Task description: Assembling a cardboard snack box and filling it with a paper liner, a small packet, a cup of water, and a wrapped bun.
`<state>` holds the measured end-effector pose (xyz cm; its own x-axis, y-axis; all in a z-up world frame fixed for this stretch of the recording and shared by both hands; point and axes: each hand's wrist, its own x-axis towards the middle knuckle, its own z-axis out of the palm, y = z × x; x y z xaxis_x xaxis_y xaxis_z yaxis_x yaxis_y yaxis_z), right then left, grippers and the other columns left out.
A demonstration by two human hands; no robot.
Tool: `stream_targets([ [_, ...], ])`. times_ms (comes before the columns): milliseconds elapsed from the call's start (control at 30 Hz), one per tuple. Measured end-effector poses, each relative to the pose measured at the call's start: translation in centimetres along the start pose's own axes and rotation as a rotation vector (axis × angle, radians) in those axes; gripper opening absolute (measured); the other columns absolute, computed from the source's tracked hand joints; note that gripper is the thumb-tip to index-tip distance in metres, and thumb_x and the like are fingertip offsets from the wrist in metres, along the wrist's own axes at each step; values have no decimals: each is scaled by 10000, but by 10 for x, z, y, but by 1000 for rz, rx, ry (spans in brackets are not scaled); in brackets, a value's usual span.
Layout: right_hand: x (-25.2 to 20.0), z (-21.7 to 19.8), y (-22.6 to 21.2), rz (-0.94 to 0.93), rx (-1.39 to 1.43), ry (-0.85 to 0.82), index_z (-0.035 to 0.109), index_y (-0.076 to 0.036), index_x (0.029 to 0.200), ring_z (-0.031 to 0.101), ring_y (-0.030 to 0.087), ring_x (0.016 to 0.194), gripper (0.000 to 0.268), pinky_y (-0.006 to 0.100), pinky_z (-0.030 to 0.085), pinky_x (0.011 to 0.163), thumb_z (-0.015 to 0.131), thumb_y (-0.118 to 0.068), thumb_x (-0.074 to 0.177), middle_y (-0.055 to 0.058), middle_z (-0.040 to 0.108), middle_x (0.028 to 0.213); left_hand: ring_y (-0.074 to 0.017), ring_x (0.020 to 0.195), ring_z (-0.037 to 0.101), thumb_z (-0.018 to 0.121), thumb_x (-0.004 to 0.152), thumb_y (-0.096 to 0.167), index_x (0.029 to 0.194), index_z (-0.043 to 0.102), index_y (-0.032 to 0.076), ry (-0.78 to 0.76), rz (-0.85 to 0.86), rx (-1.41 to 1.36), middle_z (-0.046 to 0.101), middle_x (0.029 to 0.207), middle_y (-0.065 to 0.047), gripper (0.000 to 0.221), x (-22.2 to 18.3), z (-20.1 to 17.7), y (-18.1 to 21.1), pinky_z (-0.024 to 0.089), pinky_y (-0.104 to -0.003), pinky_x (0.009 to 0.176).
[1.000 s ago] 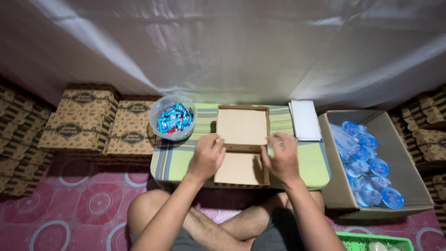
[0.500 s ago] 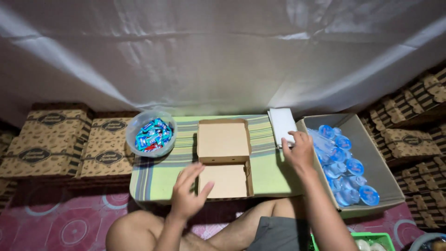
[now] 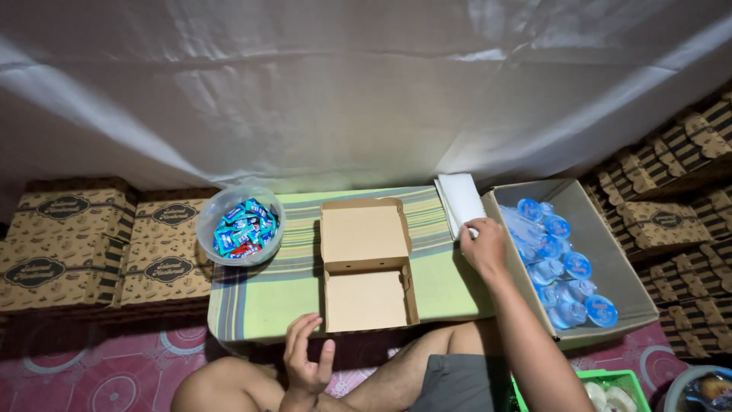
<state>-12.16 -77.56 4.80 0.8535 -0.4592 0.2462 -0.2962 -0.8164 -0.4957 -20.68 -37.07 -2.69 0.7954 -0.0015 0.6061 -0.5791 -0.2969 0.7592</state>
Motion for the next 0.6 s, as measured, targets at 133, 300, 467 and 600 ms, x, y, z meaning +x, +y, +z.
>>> stream_targets([
  [133, 5, -5, 8, 129, 111, 20, 807, -34, 908, 645, 236, 783, 139, 374, 541, 738, 767, -146, 836, 117, 713, 930, -306, 1106, 648, 681, 818, 134, 1081, 663, -18, 40, -13, 56, 669, 1152, -167, 304, 3, 6, 14, 558, -412, 1000],
  [300, 15, -16, 15, 219, 257, -81, 814, -39, 927, 655, 186, 723, 138, 319, 542, 724, 803, -158, 857, 87, 753, 837, -305, 1092, 641, 693, 823, 122, 1110, 618, -18, 76, 0, 66, 640, 1151, -165, 328, -1, 6, 14, 563, -396, 989],
  [467, 22, -26, 28, 322, 459, -134, 809, -25, 979, 554, 149, 673, 146, 275, 479, 638, 793, -132, 880, 72, 670, 788, -300, 1140, 622, 671, 835, 141, 1182, 577, -6, 52, -43, 36, 617, 1203, -164, 388, -7, 6, 9, 544, -396, 1029],
  [600, 31, -24, 43, 269, 515, -148, 786, -6, 994, 661, 166, 815, 173, 287, 544, 782, 783, -151, 901, 91, 746, 912, -293, 1105, 638, 676, 839, 134, 1158, 590, -9, 80, -59, 30, 635, 1175, -162, 360, -6, 7, 8, 552, -387, 1003],
])
